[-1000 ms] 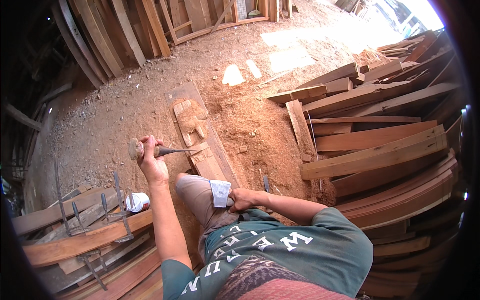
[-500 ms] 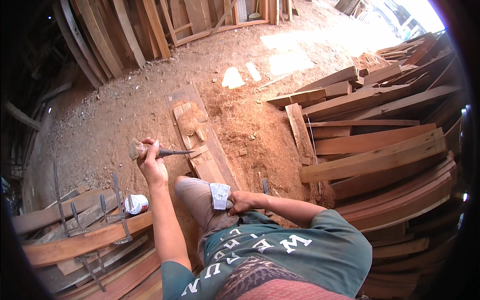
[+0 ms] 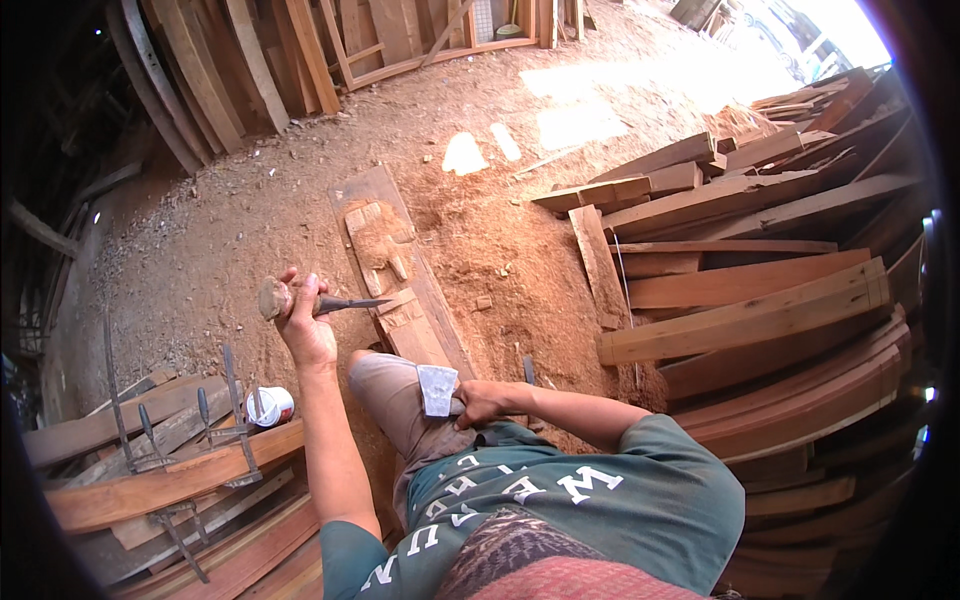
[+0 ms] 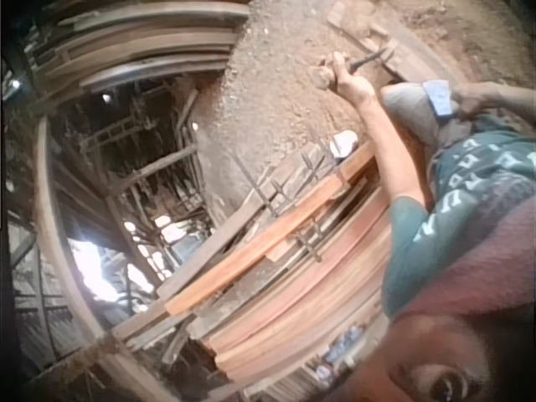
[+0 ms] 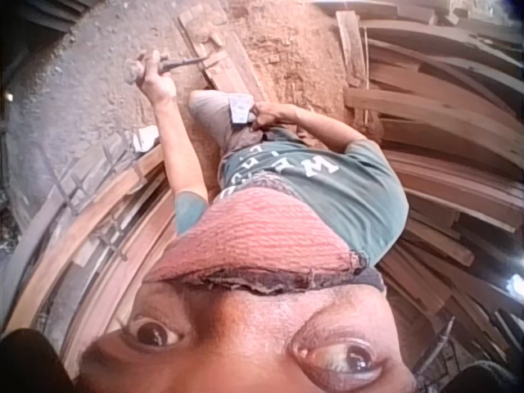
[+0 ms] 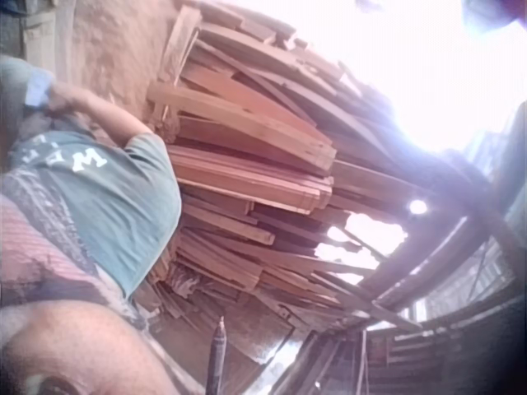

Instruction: The person selects a wooden plank from a stack and uses a chisel and a small axe to carve a rectangular notch into the wood. They repeatedly strike the chisel with the axe to remove wood chips and shape the notch.

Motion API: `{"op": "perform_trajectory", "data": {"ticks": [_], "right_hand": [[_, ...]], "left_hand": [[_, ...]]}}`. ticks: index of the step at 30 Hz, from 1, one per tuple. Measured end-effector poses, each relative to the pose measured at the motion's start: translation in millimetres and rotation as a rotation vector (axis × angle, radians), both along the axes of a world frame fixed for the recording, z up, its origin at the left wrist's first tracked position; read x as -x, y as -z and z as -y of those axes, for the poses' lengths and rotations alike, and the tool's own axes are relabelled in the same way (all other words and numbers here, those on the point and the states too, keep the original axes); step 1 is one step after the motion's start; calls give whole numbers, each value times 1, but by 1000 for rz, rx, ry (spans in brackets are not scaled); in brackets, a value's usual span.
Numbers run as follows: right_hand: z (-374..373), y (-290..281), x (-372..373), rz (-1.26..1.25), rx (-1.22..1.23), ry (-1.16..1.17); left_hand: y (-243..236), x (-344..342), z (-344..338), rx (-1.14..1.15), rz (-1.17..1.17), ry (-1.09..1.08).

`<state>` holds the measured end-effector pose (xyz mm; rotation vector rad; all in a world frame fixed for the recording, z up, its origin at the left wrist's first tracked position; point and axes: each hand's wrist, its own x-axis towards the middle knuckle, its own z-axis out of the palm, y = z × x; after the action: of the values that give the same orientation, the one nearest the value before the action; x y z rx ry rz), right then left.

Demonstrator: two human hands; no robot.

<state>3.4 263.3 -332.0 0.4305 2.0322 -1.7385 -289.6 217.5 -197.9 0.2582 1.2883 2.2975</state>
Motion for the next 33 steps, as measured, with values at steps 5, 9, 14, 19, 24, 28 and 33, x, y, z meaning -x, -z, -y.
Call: {"op": "perform_trajectory", "data": {"ticks": [5,9,14,19,24,28,33], "right_hand": [[-2,-1,3,91,63,6],[-9,-18,11,38,0,5],[2,12,7,83,-168,-14],[-10,-26,-4,305,2,167],[-27,-21,-20,336,-13,241],[-32,3,-43,309,192,420],[-31,10,-46,288,288,530]], "left_hand": [[5,8,4,27,-42,52],[6,11,6,71,-126,52],[22,20,6,187,-222,105],[26,17,-2,99,-162,106],[63,16,-3,312,-213,188],[91,12,-18,340,-277,164],[112,8,-25,411,-204,223]]}}
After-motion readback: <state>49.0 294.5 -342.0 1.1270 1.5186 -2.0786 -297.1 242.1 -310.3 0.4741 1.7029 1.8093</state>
